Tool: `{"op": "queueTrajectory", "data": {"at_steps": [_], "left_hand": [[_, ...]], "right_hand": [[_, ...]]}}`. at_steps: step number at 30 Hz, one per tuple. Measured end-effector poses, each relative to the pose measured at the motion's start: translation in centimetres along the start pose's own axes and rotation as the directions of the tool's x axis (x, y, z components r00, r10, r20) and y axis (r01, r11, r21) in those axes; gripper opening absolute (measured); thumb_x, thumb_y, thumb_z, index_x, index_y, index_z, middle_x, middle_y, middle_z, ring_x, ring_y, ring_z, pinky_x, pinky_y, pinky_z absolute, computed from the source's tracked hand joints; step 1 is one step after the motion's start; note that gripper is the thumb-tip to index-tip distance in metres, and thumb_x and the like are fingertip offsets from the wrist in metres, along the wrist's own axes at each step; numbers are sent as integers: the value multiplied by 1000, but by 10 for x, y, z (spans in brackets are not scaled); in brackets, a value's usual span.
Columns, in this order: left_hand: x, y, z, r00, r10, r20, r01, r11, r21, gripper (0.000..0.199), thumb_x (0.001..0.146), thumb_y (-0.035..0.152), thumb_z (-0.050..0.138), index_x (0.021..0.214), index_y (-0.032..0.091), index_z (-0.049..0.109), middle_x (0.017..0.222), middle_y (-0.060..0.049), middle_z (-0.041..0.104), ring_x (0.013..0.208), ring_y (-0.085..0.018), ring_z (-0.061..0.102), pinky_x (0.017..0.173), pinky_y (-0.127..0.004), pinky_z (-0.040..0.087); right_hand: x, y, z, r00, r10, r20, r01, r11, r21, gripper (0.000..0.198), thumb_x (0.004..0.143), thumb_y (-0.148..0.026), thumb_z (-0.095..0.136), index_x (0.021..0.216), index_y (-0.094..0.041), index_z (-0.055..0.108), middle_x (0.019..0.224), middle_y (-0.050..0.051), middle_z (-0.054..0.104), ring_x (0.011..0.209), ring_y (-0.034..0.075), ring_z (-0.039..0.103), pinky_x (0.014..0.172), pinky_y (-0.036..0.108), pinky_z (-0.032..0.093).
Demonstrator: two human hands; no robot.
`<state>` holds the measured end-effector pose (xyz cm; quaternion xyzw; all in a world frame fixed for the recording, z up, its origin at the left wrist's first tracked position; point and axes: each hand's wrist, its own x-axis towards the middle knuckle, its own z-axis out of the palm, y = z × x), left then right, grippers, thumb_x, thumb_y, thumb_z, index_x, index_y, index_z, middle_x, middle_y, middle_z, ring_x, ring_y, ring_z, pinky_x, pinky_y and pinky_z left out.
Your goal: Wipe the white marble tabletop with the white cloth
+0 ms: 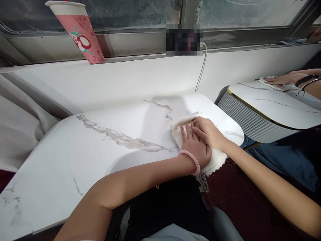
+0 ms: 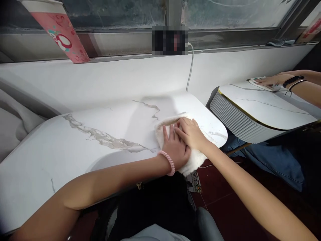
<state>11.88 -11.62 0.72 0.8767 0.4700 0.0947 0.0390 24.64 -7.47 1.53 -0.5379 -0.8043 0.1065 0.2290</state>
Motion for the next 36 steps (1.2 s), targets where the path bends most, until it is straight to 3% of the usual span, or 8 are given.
{"op": "queueTrajectory", "data": {"at_steps": [5, 9, 13, 16, 26, 36], "left_hand": [[52, -47, -10, 990, -124, 64, 124, 992, 7, 65, 94, 39, 26, 152, 10, 27, 158, -14, 28, 147, -38, 17, 114, -69, -2], [92, -94, -15, 960, -272, 67, 271, 962, 26, 63, 94, 34, 24, 152, 10, 27, 158, -15, 28, 147, -38, 18, 116, -66, 1], [120, -132, -10, 962, -274, -14, 272, 961, -55, 60, 94, 32, 22, 152, 16, 28, 159, -8, 29, 148, -28, 19, 119, -59, 7], [136, -149, -5, 959, -277, -56, 272, 958, -87, 58, 94, 33, 22, 150, 20, 32, 157, -5, 34, 147, -25, 23, 120, -57, 6], [196, -171, 2, 974, -215, -67, 212, 976, -51, 54, 92, 33, 23, 141, 25, 43, 151, -5, 42, 142, -24, 31, 118, -60, 10], [185, -153, 2, 966, -254, -45, 254, 967, -2, 57, 93, 32, 19, 147, 21, 35, 156, -7, 34, 146, -25, 24, 118, -59, 8]], "right_hand": [[69, 18, 24, 990, 42, -135, -47, 998, -31, 29, 96, -31, 30, 83, -23, 55, 96, 8, 64, 95, 24, 56, 88, 39, 43], [131, 20, 41, 987, 80, -140, -82, 997, -6, 35, 97, -25, 26, 85, -23, 58, 104, 7, 67, 102, 22, 58, 93, 35, 42], [175, 25, 56, 967, 168, -192, -170, 985, 10, 38, 100, -30, 25, 91, -23, 61, 113, 6, 67, 112, 23, 55, 98, 39, 39], [196, 34, 62, 962, 171, -210, -171, 985, 21, 39, 100, -30, 25, 93, -22, 63, 114, 8, 67, 111, 24, 55, 98, 41, 39], [232, 69, 59, 940, 238, -243, -232, 971, 54, 39, 97, -27, 25, 91, -21, 63, 112, 9, 68, 110, 27, 55, 100, 46, 38], [215, 66, 54, 951, 185, -246, -180, 983, 44, 37, 95, -23, 28, 88, -20, 64, 110, 7, 69, 107, 24, 58, 99, 42, 39]]}}
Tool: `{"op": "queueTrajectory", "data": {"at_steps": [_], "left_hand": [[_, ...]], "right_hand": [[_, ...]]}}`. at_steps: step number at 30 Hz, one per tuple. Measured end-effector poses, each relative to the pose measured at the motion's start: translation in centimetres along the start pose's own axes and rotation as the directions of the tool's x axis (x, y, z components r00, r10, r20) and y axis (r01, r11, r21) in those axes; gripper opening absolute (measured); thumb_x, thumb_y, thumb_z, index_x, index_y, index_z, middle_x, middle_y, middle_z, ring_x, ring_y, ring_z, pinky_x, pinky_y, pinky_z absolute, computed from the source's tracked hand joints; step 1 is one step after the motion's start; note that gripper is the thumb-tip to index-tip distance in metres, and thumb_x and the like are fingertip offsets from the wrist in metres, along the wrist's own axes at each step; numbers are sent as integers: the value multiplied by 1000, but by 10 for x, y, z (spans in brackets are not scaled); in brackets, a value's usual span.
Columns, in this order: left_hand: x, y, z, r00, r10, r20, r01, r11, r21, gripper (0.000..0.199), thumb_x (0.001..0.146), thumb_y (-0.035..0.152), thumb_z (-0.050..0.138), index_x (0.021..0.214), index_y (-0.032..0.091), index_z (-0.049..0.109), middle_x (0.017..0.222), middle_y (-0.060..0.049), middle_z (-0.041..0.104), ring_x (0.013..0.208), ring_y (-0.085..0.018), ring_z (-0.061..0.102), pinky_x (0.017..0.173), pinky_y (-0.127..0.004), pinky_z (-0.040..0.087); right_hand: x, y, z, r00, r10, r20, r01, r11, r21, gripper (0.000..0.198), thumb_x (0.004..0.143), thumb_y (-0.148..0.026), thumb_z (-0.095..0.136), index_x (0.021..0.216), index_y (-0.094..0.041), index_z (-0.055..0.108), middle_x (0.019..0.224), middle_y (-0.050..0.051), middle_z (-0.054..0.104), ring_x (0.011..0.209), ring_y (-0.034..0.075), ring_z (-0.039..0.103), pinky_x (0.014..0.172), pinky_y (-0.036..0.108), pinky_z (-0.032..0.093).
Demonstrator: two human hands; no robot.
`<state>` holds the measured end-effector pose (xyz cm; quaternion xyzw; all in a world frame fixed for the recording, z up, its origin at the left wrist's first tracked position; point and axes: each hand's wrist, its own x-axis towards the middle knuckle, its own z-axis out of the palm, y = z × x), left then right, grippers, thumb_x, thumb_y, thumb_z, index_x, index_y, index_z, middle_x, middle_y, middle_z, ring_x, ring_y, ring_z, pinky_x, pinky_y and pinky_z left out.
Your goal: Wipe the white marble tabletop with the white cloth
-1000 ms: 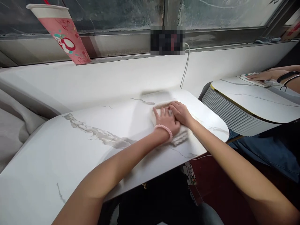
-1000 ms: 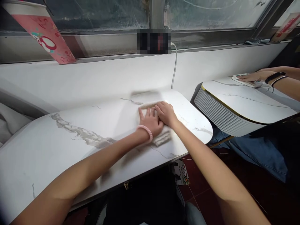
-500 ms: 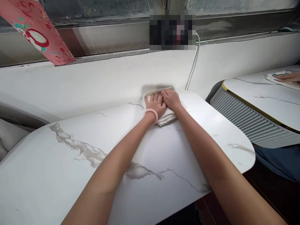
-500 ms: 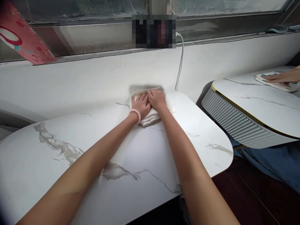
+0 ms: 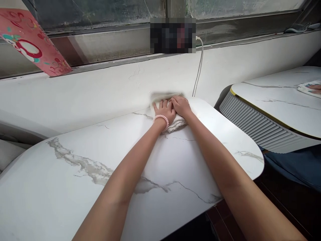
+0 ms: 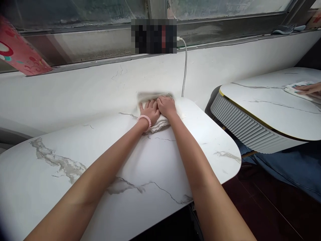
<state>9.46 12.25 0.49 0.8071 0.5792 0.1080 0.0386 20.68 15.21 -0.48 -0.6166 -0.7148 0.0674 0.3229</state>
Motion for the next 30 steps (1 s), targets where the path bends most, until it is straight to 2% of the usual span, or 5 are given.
{"op": "queueTrajectory", "data": {"at_steps": [12, 16, 21, 25, 30], "left_hand": [[-72, 72, 5, 999, -32, 34, 32, 999, -8, 59, 95, 33, 20, 151, 16, 32, 159, -11, 29, 147, -33, 20, 117, -64, 5], [-102, 102, 8, 1000, 11, 28, -10, 999, -33, 58, 95, 35, 22, 149, 18, 35, 158, -11, 31, 147, -34, 21, 116, -66, 7], [-130, 136, 9, 996, 86, 6, -86, 995, -44, 55, 94, 35, 30, 146, 21, 41, 157, -11, 32, 146, -34, 22, 116, -66, 11], [-140, 154, 8, 993, 115, 13, -114, 992, -57, 55, 95, 36, 30, 146, 20, 40, 157, -12, 32, 146, -34, 20, 116, -66, 11], [-133, 171, 12, 993, 115, 39, -112, 991, -71, 58, 95, 36, 27, 148, 16, 36, 157, -13, 31, 147, -35, 17, 116, -66, 8]], "right_hand": [[-76, 21, -51, 995, -91, 37, 90, 996, 21, 36, 89, -24, 31, 92, -19, 66, 101, 8, 71, 99, 23, 62, 94, 36, 44], [-117, 29, -77, 992, -123, -8, 124, 988, 91, 36, 90, -30, 32, 91, -20, 67, 103, 8, 71, 103, 25, 61, 97, 40, 43], [-161, 41, -108, 995, -82, -64, 92, 980, 175, 32, 88, -33, 37, 87, -22, 67, 100, 6, 71, 100, 25, 63, 96, 42, 44], [-176, 50, -124, 995, -82, -54, 90, 980, 177, 32, 88, -33, 37, 89, -23, 67, 102, 6, 71, 100, 25, 63, 96, 43, 45], [-170, 63, -132, 997, -77, -20, 79, 987, 140, 33, 88, -34, 35, 88, -23, 66, 101, 6, 69, 100, 26, 62, 96, 44, 44]]}}
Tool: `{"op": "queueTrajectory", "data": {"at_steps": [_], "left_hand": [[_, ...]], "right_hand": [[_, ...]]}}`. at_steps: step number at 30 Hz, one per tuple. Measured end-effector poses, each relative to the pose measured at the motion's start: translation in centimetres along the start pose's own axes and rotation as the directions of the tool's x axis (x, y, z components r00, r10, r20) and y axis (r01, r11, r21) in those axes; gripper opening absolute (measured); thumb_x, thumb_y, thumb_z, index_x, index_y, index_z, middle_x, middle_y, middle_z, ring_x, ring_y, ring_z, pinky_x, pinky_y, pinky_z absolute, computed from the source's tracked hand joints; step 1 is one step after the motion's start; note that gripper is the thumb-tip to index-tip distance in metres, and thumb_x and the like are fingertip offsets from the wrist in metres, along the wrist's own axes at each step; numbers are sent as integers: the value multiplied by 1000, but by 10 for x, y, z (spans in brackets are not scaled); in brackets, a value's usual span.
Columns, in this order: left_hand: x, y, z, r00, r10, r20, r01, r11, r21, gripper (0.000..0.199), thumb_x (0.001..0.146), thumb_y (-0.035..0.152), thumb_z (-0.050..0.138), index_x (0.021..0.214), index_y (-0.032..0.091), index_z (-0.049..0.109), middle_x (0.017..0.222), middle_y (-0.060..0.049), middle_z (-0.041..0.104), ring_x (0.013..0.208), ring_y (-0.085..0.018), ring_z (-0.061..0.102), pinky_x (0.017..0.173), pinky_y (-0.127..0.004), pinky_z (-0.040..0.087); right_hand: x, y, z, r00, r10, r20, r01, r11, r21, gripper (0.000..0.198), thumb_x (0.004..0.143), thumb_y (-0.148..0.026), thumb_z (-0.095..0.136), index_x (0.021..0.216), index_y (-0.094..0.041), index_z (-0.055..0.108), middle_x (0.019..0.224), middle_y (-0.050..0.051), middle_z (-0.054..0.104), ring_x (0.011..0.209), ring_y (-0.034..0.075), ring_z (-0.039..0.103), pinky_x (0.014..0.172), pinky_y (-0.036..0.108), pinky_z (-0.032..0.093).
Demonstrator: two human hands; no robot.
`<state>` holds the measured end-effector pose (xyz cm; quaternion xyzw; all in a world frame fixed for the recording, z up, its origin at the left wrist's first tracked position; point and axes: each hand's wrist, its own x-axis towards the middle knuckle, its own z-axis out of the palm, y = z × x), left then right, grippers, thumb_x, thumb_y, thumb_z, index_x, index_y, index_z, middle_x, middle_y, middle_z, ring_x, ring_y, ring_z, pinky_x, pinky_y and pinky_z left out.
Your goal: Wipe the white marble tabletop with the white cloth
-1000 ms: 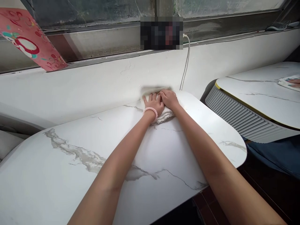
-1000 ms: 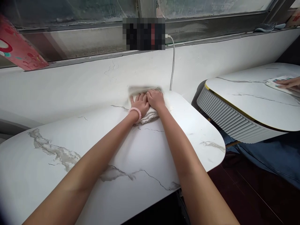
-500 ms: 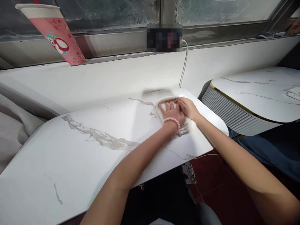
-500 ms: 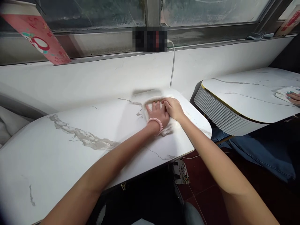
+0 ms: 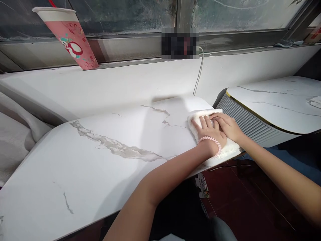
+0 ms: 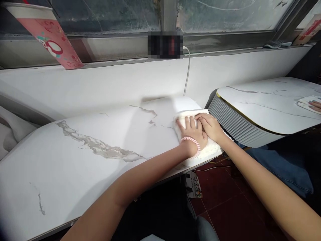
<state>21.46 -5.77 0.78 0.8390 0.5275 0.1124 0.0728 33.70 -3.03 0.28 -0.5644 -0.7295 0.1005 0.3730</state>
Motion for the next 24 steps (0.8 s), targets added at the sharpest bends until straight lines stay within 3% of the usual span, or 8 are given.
{"op": "queueTrajectory", "data": {"at_steps": [8, 18, 24], "left_hand": [[48, -5, 9, 998, 20, -57, -24, 998, -62, 55, 93, 32, 29, 145, 21, 42, 155, -9, 36, 146, -30, 22, 117, -63, 8], [110, -46, 9, 993, -28, -116, 17, 995, -94, 51, 91, 29, 30, 138, 21, 50, 150, -8, 43, 143, -26, 28, 119, -58, 10], [141, -72, 6, 989, -104, -110, 93, 991, -97, 52, 91, 30, 30, 140, 23, 48, 152, -7, 42, 144, -26, 28, 119, -58, 9]], "right_hand": [[36, 29, 0, 993, 95, -63, -95, 995, 2, 29, 82, -31, 37, 79, -23, 66, 97, 6, 70, 100, 25, 62, 98, 42, 42], [108, 49, 33, 988, 119, -99, -119, 993, 10, 26, 80, -29, 40, 73, -22, 64, 92, 6, 70, 94, 24, 62, 92, 38, 44], [150, 57, 57, 996, 60, -64, -58, 998, 32, 25, 79, -29, 40, 74, -21, 63, 92, 6, 70, 95, 24, 61, 92, 37, 43]]}}
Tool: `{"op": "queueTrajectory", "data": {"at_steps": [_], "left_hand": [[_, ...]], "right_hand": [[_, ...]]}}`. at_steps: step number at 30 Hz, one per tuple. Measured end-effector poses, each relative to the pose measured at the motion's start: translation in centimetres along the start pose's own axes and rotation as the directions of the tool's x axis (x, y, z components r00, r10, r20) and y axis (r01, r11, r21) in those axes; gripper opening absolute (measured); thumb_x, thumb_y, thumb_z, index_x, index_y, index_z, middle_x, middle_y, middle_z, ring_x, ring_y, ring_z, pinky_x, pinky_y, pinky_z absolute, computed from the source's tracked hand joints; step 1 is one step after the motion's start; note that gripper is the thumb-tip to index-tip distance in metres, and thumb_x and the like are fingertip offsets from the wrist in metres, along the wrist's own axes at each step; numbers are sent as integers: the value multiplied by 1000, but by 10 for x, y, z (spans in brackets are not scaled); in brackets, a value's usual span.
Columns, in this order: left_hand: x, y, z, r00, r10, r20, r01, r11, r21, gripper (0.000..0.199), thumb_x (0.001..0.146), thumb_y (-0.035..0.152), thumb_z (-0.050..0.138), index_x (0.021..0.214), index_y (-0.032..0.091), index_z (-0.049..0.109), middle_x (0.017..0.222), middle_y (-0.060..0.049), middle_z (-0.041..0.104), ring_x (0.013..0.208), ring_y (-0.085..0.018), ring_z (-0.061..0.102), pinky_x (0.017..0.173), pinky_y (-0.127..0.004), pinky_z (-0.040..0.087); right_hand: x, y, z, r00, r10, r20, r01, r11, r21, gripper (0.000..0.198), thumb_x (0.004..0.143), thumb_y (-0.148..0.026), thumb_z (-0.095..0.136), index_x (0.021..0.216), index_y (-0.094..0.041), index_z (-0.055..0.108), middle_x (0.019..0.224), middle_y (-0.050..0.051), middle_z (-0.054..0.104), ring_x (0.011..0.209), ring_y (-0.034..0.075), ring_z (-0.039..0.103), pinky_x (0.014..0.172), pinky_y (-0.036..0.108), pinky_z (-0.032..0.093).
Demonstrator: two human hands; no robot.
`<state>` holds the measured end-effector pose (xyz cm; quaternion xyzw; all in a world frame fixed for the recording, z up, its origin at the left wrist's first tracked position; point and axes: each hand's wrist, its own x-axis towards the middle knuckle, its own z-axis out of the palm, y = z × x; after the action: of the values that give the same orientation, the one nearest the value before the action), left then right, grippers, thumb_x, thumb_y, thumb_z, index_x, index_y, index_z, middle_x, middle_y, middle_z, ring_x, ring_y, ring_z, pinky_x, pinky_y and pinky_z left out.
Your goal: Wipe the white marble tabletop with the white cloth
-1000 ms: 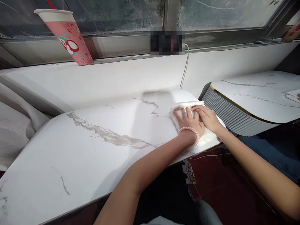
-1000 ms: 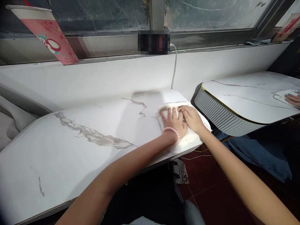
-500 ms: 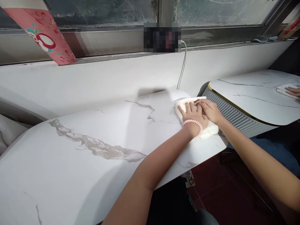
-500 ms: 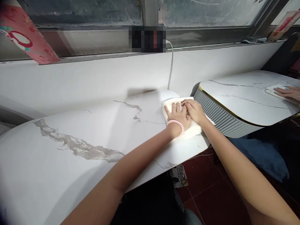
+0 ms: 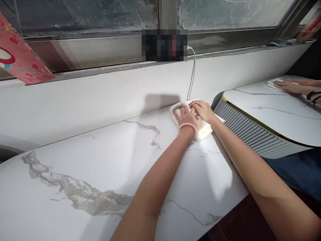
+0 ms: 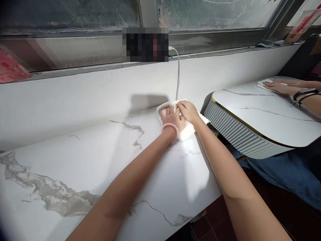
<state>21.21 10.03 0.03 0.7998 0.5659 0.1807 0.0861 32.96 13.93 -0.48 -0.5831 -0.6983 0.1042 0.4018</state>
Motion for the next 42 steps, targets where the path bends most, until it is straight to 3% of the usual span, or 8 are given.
{"op": "queueTrajectory", "data": {"at_steps": [4, 12, 22, 30, 42], "left_hand": [[15, -13, -5, 998, -33, 46, 32, 999, 29, 54, 92, 30, 27, 144, 23, 43, 155, -7, 37, 146, -26, 25, 119, -58, 7], [36, -34, -6, 998, -63, 11, 63, 998, 27, 55, 93, 33, 22, 144, 25, 41, 153, -4, 40, 145, -22, 26, 121, -55, 8], [26, -27, -10, 998, -58, 20, 57, 996, 76, 56, 95, 30, 19, 146, 20, 40, 156, -8, 36, 146, -27, 26, 119, -59, 7], [-20, 5, -7, 997, -72, 37, 68, 993, 98, 57, 96, 30, 19, 150, 18, 35, 158, -9, 31, 147, -30, 22, 117, -63, 6], [-128, 65, -7, 990, 124, 68, -128, 989, 71, 56, 95, 33, 30, 146, 16, 41, 156, -14, 33, 146, -34, 21, 117, -64, 11]], "right_hand": [[21, 3, 15, 1000, -18, 12, 18, 1000, 18, 24, 80, -28, 40, 74, -21, 63, 91, 5, 70, 95, 23, 61, 92, 35, 43], [47, 5, 35, 999, -34, 18, 35, 999, -17, 25, 83, -27, 41, 76, -21, 64, 91, 5, 70, 93, 23, 61, 90, 34, 45], [37, -3, 27, 998, 11, 59, -13, 999, 44, 26, 84, -24, 45, 86, -21, 71, 96, 2, 72, 96, 21, 61, 91, 32, 45], [-12, -13, -5, 992, 58, 116, -78, 981, 179, 24, 82, -26, 47, 86, -18, 70, 102, 5, 71, 103, 22, 61, 97, 36, 43], [-138, -30, -77, 996, 49, 80, -65, 975, 213, 24, 83, -34, 50, 90, -22, 70, 108, 5, 69, 107, 23, 60, 102, 42, 41]]}}
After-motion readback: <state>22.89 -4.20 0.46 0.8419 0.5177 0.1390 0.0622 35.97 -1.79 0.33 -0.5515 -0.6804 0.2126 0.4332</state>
